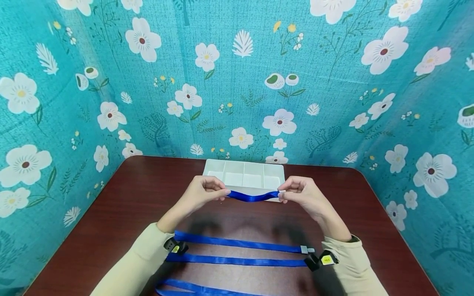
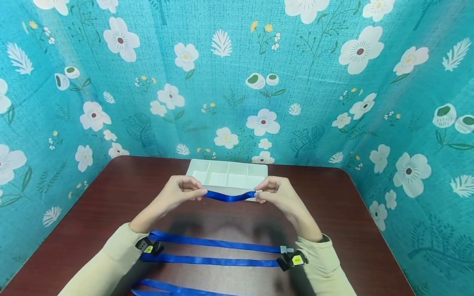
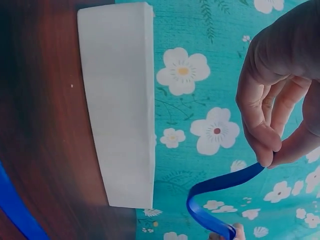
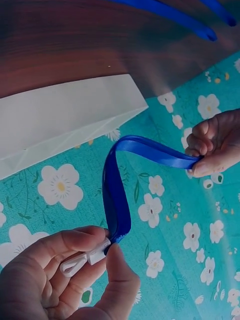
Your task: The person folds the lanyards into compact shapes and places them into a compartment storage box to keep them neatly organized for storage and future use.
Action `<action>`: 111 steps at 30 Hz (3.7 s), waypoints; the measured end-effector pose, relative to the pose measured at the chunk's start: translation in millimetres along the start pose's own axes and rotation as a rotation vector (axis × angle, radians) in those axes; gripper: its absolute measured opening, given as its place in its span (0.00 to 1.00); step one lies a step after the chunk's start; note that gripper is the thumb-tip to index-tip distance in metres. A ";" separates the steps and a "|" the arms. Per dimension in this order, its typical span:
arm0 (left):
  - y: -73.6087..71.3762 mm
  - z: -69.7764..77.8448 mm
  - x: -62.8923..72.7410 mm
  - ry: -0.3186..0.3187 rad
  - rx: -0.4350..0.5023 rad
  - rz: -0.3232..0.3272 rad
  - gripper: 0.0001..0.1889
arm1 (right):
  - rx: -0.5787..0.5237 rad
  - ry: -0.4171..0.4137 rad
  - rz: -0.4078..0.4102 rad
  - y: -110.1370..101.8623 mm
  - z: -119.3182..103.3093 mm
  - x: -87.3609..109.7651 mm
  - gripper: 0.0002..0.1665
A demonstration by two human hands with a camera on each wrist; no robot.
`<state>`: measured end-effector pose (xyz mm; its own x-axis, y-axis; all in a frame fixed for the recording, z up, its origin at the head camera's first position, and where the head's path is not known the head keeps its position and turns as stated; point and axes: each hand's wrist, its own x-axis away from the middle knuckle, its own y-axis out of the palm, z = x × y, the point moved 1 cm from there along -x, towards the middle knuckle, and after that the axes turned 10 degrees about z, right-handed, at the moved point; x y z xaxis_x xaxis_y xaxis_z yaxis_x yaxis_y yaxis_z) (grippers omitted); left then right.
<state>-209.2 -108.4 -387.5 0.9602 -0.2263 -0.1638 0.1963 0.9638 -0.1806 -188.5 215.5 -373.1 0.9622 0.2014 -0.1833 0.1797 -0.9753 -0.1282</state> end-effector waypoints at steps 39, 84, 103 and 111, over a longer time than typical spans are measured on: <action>44.5 31.8 -12.7 0.175 -0.127 -0.033 0.08 | -0.017 0.026 -0.030 42.6 -14.3 -19.6 0.10; 56.5 23.3 -11.9 0.153 0.016 -0.087 0.12 | 0.082 -0.031 0.052 55.5 -13.1 -22.9 0.09; 60.5 18.4 -14.1 0.182 0.030 -0.023 0.06 | 0.104 -0.058 0.044 56.7 -14.6 -20.8 0.10; 59.5 18.3 -13.3 0.188 -0.008 -0.010 0.07 | 0.123 -0.058 0.030 58.2 -14.6 -20.6 0.11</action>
<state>-206.6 -45.4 -378.3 0.9040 -0.2585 -0.3405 0.2030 0.9605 -0.1904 -194.9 153.2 -362.5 0.9528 0.1802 -0.2443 0.1208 -0.9634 -0.2394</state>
